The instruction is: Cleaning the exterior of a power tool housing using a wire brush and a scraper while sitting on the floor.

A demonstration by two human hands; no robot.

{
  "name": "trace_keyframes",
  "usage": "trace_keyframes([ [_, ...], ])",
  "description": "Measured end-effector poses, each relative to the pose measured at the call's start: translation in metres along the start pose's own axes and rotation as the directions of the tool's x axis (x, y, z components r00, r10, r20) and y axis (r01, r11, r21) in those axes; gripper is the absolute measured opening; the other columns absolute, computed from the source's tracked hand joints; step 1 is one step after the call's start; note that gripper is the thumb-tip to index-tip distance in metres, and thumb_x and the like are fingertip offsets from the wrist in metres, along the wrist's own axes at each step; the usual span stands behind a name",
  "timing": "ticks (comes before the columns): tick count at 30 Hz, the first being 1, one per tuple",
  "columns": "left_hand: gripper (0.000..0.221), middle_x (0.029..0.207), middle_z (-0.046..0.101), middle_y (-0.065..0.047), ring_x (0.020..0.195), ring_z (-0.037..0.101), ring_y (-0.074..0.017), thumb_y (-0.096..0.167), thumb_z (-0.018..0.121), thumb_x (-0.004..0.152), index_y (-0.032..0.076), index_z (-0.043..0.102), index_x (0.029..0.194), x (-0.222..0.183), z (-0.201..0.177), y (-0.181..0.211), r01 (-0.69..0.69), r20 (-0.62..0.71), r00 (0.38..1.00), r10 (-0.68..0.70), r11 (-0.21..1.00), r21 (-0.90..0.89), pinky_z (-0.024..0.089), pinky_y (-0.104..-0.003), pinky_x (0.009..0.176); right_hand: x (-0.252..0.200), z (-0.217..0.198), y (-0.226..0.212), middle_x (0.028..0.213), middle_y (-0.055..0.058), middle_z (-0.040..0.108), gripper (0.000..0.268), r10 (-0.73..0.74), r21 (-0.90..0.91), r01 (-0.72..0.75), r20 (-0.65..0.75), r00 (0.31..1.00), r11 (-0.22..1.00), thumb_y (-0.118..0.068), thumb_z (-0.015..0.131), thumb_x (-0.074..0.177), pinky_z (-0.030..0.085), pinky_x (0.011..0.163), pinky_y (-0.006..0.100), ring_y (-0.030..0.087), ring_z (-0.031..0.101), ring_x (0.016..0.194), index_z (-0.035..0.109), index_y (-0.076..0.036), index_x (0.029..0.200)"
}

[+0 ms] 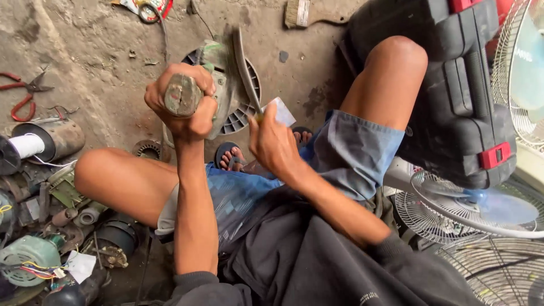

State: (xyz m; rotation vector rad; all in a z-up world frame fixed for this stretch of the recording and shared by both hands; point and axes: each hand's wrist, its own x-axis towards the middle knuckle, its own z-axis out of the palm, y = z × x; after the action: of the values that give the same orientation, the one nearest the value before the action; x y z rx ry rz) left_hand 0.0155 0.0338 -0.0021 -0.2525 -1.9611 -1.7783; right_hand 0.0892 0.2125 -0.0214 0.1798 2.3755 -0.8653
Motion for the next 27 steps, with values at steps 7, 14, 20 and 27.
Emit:
trace_keyframes([
  [7,0.019,0.061,0.057,-0.012,0.054,0.062,-0.0248,-0.015,0.061,0.065,0.0,0.055,0.074,-0.001,-0.007,-0.001,-0.056,-0.055,0.997,0.051,0.995,-0.079,0.056,-0.04,0.059,0.044,-0.007,-0.016,0.093,0.04,0.077,0.046,-0.173,0.023,0.179,-0.167,0.971,0.984,-0.05,0.046,0.119,0.062,0.08,0.078,0.073,0.077,0.098,0.04,-0.009,0.14],
  [14,0.015,0.06,0.058,-0.005,0.054,0.062,-0.0233,-0.005,0.065,0.064,0.007,0.062,0.072,-0.001,0.001,0.009,-0.022,-0.015,1.0,0.023,0.997,0.079,0.057,-0.039,0.062,0.026,0.012,0.012,0.094,0.045,0.077,0.058,-0.064,-0.094,0.057,-0.068,0.996,0.994,-0.051,0.049,0.119,0.064,0.084,0.074,0.07,0.08,0.095,0.045,-0.001,0.149],
  [20,0.015,0.063,0.065,-0.004,0.059,0.069,-0.0223,-0.003,0.069,0.068,0.009,0.063,0.074,-0.007,-0.012,0.0,-0.057,-0.001,0.998,0.057,0.995,0.086,0.06,-0.036,0.07,0.049,-0.011,-0.007,0.088,0.046,0.074,0.054,-0.256,-0.032,0.256,-0.234,0.938,0.966,-0.046,0.05,0.121,0.06,0.072,0.077,0.073,0.077,0.086,0.042,-0.001,0.15],
  [27,0.015,0.06,0.056,-0.002,0.055,0.062,-0.021,-0.002,0.066,0.065,0.01,0.061,0.072,-0.001,-0.001,0.008,-0.012,0.023,1.0,0.01,0.996,0.086,0.061,-0.034,0.07,-0.012,0.019,0.043,0.079,0.041,0.073,0.051,-0.087,-0.046,0.084,-0.071,0.994,0.995,-0.055,0.047,0.12,0.063,0.075,0.077,0.072,0.077,0.083,0.043,-0.009,0.141],
])
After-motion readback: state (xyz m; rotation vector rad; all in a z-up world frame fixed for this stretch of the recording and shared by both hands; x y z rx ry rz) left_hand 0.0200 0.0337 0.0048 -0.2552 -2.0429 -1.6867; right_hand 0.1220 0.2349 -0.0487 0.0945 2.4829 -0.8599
